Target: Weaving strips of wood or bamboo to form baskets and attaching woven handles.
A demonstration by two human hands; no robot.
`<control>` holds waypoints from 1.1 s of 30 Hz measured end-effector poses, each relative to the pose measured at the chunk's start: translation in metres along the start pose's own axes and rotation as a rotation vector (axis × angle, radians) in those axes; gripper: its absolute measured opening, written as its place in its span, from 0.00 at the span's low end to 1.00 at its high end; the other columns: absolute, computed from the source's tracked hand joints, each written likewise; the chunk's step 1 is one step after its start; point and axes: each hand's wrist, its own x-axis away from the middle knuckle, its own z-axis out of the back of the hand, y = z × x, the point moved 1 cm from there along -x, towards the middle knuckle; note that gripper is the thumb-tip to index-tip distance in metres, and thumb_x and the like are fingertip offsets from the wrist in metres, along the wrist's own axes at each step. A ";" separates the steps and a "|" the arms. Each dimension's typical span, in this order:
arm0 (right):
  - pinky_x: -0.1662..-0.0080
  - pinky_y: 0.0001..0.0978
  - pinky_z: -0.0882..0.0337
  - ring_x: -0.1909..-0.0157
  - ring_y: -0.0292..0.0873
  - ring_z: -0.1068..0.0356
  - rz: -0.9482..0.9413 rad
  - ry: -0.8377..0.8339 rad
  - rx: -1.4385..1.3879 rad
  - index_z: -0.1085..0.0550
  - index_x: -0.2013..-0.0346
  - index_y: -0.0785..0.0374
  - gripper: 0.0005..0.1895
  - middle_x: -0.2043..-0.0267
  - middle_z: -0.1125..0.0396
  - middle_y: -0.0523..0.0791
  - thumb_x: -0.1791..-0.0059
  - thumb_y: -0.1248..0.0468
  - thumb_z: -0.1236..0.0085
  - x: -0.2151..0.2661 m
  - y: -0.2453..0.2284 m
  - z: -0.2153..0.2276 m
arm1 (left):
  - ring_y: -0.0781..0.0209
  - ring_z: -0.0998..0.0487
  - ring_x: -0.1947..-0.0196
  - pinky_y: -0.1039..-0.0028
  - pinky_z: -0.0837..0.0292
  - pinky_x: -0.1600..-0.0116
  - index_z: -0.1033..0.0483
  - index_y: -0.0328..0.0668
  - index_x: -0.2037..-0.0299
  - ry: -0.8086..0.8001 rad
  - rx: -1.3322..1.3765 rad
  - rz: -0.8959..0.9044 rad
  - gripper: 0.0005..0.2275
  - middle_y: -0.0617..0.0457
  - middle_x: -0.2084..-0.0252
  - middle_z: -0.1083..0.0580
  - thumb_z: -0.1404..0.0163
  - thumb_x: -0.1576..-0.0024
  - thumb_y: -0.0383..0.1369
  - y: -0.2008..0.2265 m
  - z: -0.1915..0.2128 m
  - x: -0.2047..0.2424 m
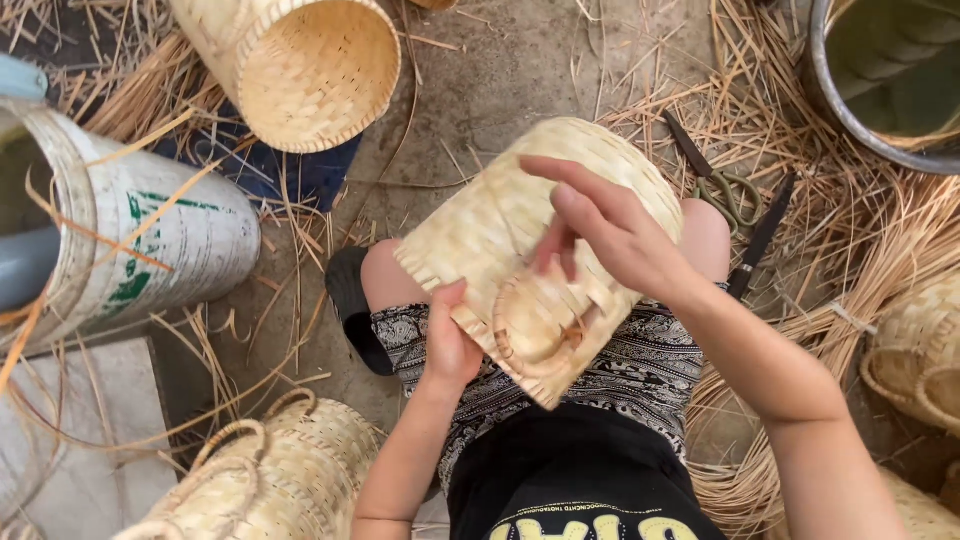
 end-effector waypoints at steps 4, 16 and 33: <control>0.51 0.26 0.24 0.63 0.39 0.21 0.040 -0.286 -0.112 0.30 0.36 0.67 0.25 0.62 0.21 0.47 0.39 0.56 0.68 0.015 -0.004 -0.005 | 0.50 0.27 0.38 0.61 0.33 0.34 0.38 0.22 0.34 -0.118 -0.079 0.097 0.27 0.39 0.37 0.29 0.59 0.40 0.37 0.021 -0.011 0.006; 0.47 0.36 0.23 0.49 0.42 0.23 0.215 -0.188 0.375 0.31 0.40 0.68 0.19 0.49 0.24 0.48 0.46 0.69 0.52 0.083 0.016 -0.006 | 0.57 0.25 0.56 0.65 0.30 0.53 0.32 0.20 0.40 -0.165 -0.287 0.311 0.24 0.39 0.49 0.26 0.57 0.37 0.39 0.028 0.010 -0.019; 0.65 0.31 0.25 0.66 0.38 0.22 0.367 0.040 0.812 0.23 0.53 0.64 0.09 0.69 0.24 0.45 0.47 0.64 0.42 0.024 0.008 -0.028 | 0.54 0.26 0.40 0.64 0.33 0.35 0.36 0.25 0.35 -0.278 -0.264 0.331 0.26 0.40 0.38 0.28 0.62 0.37 0.42 0.028 0.005 -0.026</control>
